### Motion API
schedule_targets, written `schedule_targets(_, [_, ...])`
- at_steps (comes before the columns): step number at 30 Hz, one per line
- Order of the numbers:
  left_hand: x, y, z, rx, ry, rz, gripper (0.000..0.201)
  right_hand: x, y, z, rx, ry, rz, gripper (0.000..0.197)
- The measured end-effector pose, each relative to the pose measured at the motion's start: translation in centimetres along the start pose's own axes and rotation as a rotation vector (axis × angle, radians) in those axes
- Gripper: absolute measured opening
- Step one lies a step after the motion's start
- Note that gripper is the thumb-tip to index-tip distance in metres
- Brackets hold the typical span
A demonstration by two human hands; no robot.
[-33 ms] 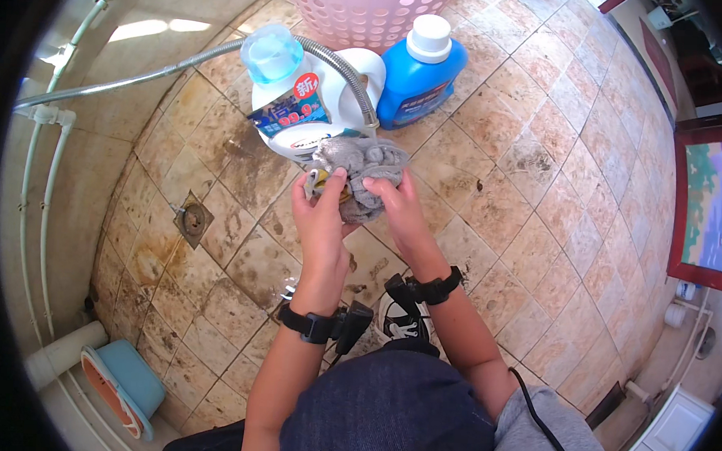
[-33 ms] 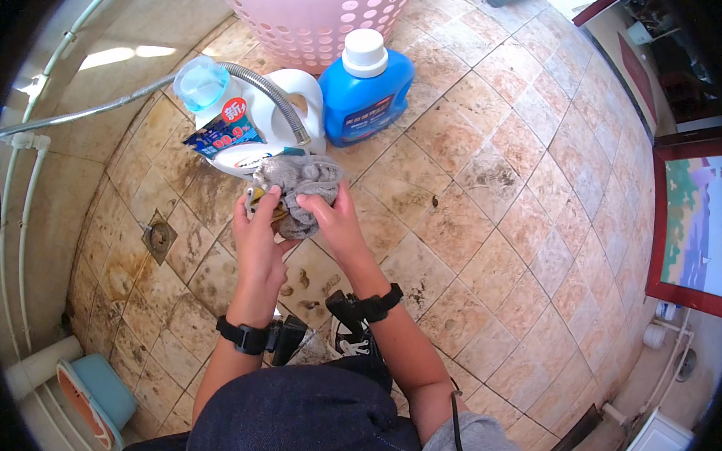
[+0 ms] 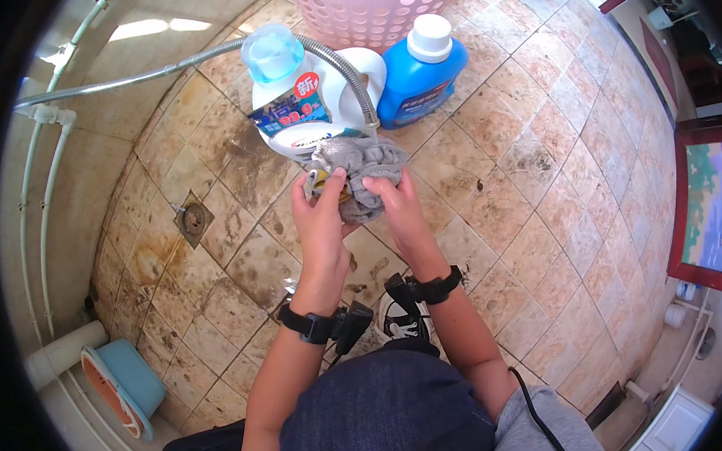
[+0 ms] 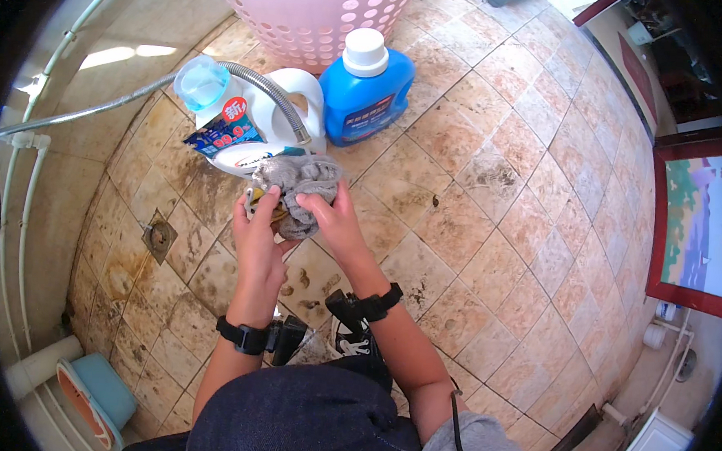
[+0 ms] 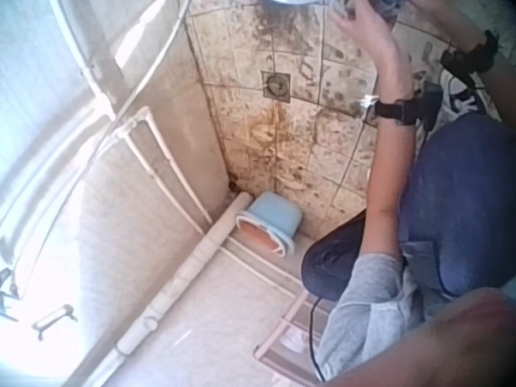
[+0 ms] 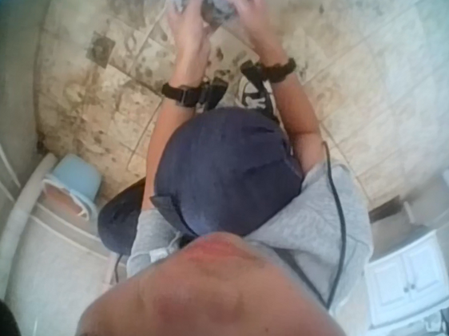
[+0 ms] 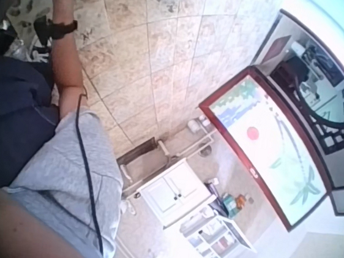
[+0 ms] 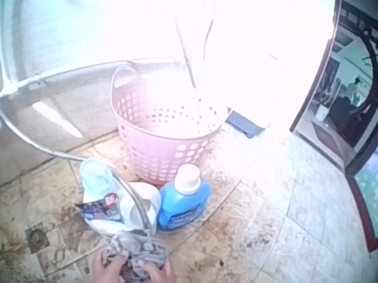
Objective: The person rinses a grey cloth under a running faucet by hand. They hold the cloth in the stream and squeeze it repeatedly.
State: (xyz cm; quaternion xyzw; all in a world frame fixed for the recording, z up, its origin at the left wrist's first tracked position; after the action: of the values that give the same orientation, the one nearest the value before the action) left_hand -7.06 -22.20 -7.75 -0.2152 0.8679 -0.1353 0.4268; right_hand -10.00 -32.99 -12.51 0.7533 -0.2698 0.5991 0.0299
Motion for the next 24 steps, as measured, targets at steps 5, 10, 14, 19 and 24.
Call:
schedule_targets(5, [0.0,0.3,-0.1,-0.025,-0.012,-0.011,0.042,0.0,-0.4,0.3,0.047,0.026,0.039,0.069])
schedule_targets(10, [0.0,0.4,-0.2,0.000,-0.012,-0.017,0.042,0.1,-0.3,0.1,0.060,-0.006,0.059,0.065])
schedule_targets(14, [0.1,0.4,-0.4,-0.012,0.006,-0.030,0.040,-0.6,0.1,0.2,0.041,-0.049,0.040,0.050])
schedule_targets(19, [0.4,0.9,-0.4,-0.015,0.033,-0.032,0.037,-0.6,0.4,-0.2,0.038,-0.051,0.050,0.042])
schedule_targets(24, [0.6,1.8,-0.4,-0.006,0.027,-0.045,0.034,-1.0,0.3,-0.7,0.048,-0.057,0.026,0.042])
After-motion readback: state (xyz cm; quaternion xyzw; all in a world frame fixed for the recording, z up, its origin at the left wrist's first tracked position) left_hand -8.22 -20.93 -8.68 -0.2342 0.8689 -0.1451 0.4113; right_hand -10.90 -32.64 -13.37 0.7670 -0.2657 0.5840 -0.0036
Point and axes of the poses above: each hand's wrist, its own z-axis towards the middle knuckle, its own y-axis out of the back of the hand, x = y × z, the point moved 2 cm from there along z, towards the middle knuckle, and after that the axes turned 14 degrees about -z, right-handed, at the moved point
